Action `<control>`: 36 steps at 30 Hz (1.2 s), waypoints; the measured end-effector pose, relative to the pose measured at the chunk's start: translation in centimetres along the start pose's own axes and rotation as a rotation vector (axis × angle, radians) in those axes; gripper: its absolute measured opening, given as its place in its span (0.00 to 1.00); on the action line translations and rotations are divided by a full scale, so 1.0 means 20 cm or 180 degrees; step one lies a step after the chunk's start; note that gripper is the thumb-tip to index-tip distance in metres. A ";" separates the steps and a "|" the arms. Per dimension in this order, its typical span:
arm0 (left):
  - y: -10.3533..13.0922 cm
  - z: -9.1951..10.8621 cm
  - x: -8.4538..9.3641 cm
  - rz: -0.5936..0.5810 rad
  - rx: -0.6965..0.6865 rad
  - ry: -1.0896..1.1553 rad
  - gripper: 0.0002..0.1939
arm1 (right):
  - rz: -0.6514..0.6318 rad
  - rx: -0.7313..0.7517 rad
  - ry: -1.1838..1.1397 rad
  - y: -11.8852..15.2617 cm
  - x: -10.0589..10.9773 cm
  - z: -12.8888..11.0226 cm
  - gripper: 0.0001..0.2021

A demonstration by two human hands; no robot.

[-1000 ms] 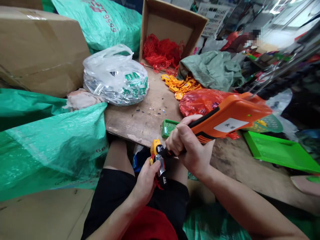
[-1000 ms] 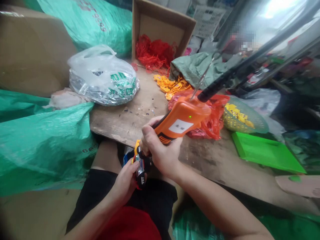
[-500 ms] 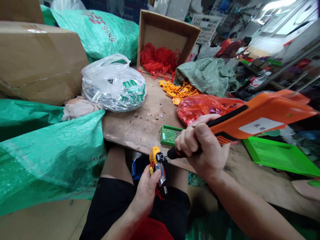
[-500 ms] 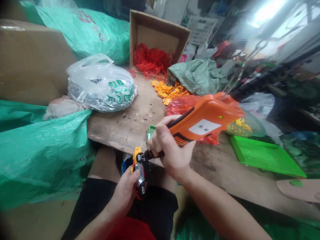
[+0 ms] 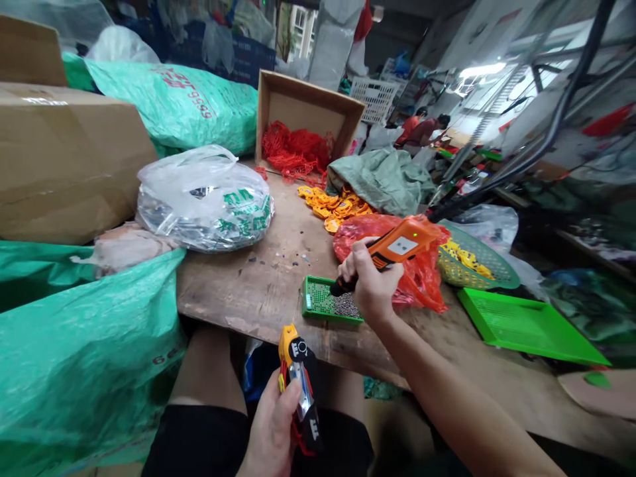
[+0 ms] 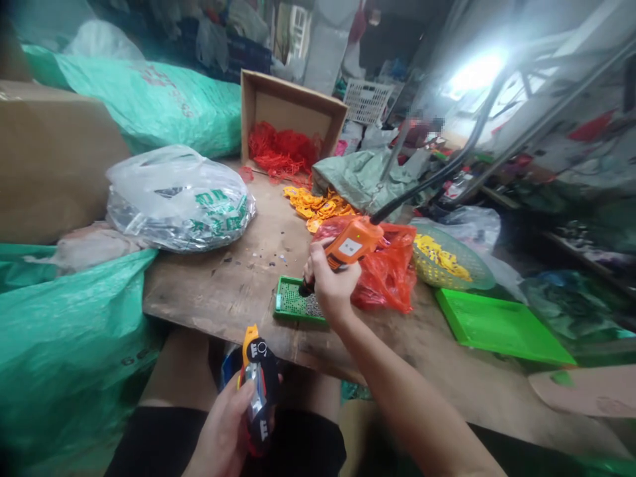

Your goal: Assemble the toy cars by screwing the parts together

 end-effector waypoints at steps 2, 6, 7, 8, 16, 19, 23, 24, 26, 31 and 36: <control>-0.01 0.00 0.00 -0.0033 0.0059 0.0022 0.29 | 0.0007 0.0020 0.0036 -0.01 0.01 0.04 0.14; -0.01 0.00 0.00 -0.0079 0.0129 0.0026 0.30 | 0.0033 0.0001 0.0086 -0.02 0.01 0.08 0.16; -0.01 0.00 0.00 -0.0073 0.0120 0.0019 0.30 | 0.0038 -0.0009 0.0089 -0.02 0.01 0.09 0.16; -0.01 -0.01 0.00 -0.0066 0.0109 0.0015 0.29 | 0.0040 -0.0020 0.0091 -0.02 0.01 0.09 0.16; -0.01 -0.02 0.00 0.0081 0.0089 0.0101 0.29 | 0.0047 -0.0131 0.0084 -0.02 0.01 0.12 0.17; -0.02 -0.03 0.00 0.0103 0.0066 0.0103 0.30 | 0.0021 -0.0165 0.0068 -0.01 0.01 0.13 0.17; -0.01 -0.02 0.00 0.0109 0.0095 0.0059 0.30 | 0.0012 -0.0163 0.0027 -0.01 0.02 0.15 0.17; -0.01 -0.02 0.01 0.0116 0.0097 0.0027 0.30 | 0.0009 -0.0158 0.0019 -0.01 0.02 0.15 0.16; -0.01 -0.02 0.01 0.0131 0.0087 -0.0029 0.30 | -0.0003 -0.0151 0.0011 -0.01 0.02 0.16 0.16; -0.02 -0.03 0.01 0.0123 0.0066 0.0020 0.30 | -0.0006 -0.0160 0.0050 -0.01 0.02 0.16 0.16; -0.02 -0.03 0.00 0.0121 0.0006 -0.0001 0.28 | 0.0007 -0.0166 0.0093 -0.01 0.01 0.14 0.16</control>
Point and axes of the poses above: each hand's wrist, its own y-axis away from the middle knuckle, its own x-axis out of the back of the hand, z = x × y, the point moved 3 cm from there along -y, towards the middle knuckle, and after that the axes turned 8 degrees about -z, right-handed, at the moved point
